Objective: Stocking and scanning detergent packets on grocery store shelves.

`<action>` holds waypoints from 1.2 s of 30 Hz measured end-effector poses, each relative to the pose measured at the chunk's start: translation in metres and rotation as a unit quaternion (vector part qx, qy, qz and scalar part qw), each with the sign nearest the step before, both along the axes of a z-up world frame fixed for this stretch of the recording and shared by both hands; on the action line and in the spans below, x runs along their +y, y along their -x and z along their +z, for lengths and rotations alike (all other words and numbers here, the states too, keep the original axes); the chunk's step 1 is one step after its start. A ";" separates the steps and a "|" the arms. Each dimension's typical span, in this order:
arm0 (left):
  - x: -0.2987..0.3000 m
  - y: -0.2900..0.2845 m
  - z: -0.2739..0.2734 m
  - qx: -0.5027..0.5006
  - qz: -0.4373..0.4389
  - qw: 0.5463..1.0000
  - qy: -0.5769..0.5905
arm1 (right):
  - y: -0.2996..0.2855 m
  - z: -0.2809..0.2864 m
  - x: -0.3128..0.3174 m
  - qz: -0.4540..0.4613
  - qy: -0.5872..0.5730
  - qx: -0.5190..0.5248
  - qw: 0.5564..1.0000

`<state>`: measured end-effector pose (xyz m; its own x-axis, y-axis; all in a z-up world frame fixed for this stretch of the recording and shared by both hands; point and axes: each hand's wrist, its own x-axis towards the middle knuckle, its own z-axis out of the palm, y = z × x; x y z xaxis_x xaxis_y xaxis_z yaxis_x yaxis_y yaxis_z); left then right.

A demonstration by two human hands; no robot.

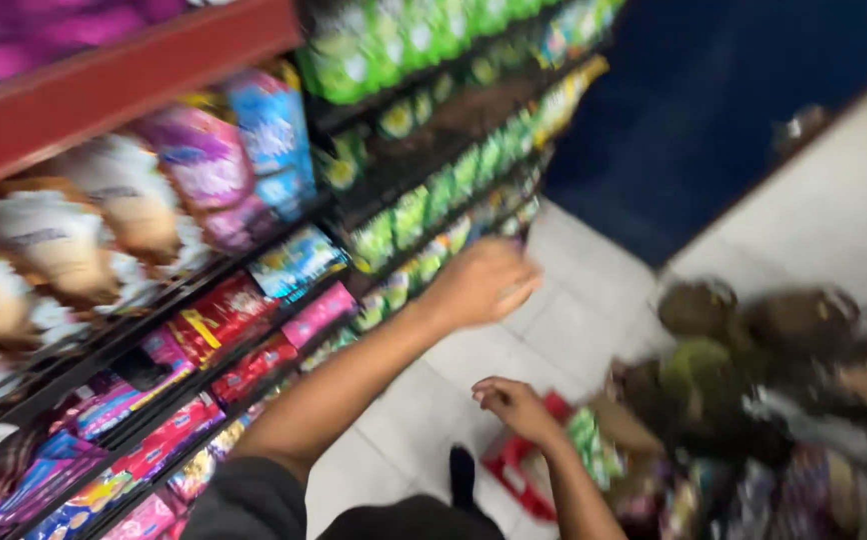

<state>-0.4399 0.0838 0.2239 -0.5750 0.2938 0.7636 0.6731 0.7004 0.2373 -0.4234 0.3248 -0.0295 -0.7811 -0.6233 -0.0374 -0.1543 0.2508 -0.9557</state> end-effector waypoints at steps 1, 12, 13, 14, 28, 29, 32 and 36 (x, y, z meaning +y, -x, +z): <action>0.014 -0.005 -0.063 -0.073 -0.073 0.994 -0.022 | -0.017 -0.035 0.011 0.019 -0.035 -0.033 0.999; -0.040 -0.273 -0.575 -0.649 0.045 0.756 0.076 | -0.181 -0.277 0.211 -0.226 -0.164 -0.241 0.929; -0.053 -0.290 -0.585 -0.564 -0.003 0.782 0.266 | -0.175 -0.276 0.217 -0.336 -0.150 -0.264 0.892; -0.061 -0.299 -0.586 -0.570 -0.009 0.775 0.272 | -0.173 -0.272 0.222 -0.339 -0.149 -0.275 0.887; 0.048 -0.125 -0.574 -0.664 0.138 0.727 -0.103 | -0.018 -0.345 0.287 -0.366 -0.309 -0.217 0.851; 0.079 -0.103 -0.551 -0.670 0.143 0.722 -0.100 | -0.012 -0.352 0.291 -0.352 -0.317 -0.207 0.856; 0.164 -0.049 -0.492 -0.725 0.124 0.656 -0.172 | 0.001 -0.382 0.303 -0.313 -0.345 -0.179 0.866; 0.223 -0.021 -0.452 -0.789 0.046 0.591 -0.158 | 0.007 -0.441 0.321 -0.262 -0.374 -0.131 0.880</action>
